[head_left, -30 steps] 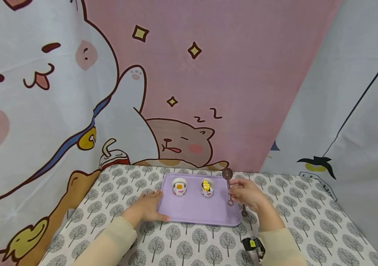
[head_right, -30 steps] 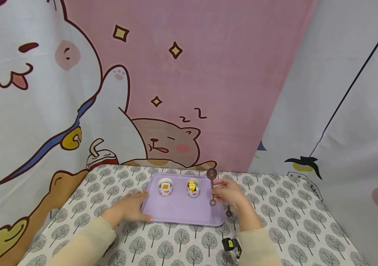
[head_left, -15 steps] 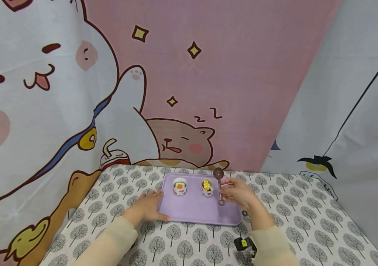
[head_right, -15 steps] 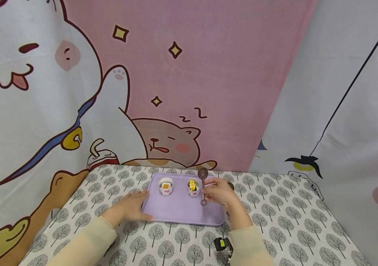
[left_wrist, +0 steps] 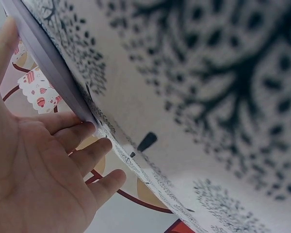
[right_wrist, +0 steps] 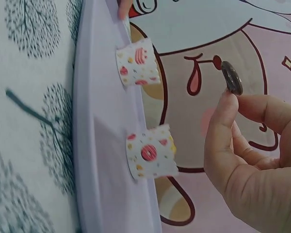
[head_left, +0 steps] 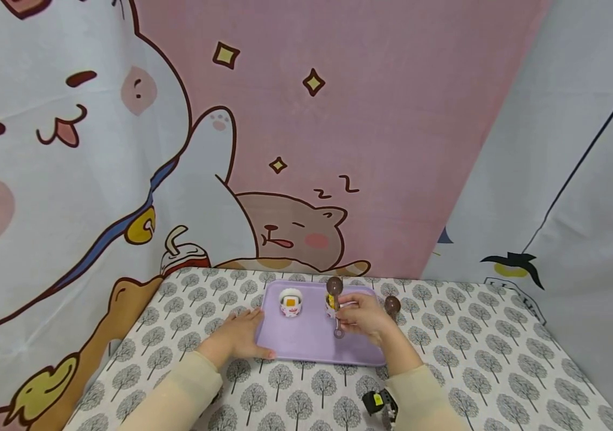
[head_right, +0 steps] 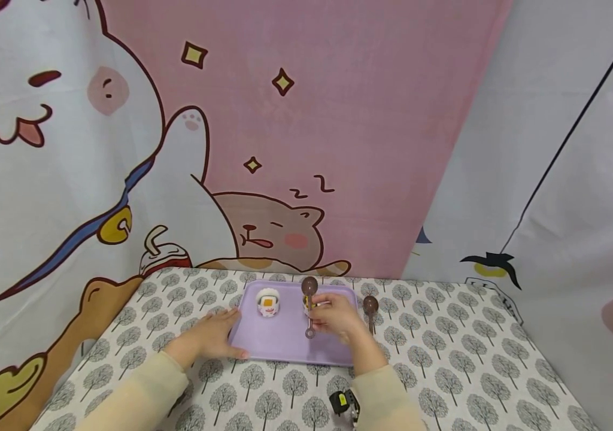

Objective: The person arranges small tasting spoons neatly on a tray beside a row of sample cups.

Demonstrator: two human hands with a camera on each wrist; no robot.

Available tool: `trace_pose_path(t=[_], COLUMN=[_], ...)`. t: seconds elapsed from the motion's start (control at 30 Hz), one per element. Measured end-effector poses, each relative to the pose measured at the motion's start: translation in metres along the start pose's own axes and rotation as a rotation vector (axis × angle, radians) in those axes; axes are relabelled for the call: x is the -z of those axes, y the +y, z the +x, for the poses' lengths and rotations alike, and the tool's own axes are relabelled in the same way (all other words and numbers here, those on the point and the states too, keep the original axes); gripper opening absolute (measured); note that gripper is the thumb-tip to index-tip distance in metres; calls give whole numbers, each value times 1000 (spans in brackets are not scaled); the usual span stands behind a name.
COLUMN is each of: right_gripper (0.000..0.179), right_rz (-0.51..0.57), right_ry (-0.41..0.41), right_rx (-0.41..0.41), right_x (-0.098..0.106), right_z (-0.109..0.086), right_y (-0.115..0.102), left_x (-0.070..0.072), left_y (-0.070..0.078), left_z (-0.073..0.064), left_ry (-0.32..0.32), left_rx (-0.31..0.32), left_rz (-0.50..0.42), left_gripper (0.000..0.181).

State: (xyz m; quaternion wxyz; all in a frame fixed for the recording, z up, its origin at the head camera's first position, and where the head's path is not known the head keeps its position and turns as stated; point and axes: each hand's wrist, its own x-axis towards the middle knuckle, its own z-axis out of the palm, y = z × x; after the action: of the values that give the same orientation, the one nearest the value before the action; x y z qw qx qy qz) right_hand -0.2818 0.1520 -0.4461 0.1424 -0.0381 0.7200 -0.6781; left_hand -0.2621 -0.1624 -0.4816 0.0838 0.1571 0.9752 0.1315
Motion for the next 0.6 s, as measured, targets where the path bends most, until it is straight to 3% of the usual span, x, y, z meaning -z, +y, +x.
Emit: trace_pose_path(t=[0.33, 0.6], right_gripper=[40, 41], right_rz=[35, 45], right_ry=[-3, 43], right_rx=[6, -15], right_x=[-19, -31], right_z=[7, 14], right_y=[5, 10], left_x=[0, 2], left_y=[0, 2], left_z=[-1, -3], left_ry=[-3, -7], left_rx=[1, -1], left_rz=[-7, -5], left_gripper=[118, 116])
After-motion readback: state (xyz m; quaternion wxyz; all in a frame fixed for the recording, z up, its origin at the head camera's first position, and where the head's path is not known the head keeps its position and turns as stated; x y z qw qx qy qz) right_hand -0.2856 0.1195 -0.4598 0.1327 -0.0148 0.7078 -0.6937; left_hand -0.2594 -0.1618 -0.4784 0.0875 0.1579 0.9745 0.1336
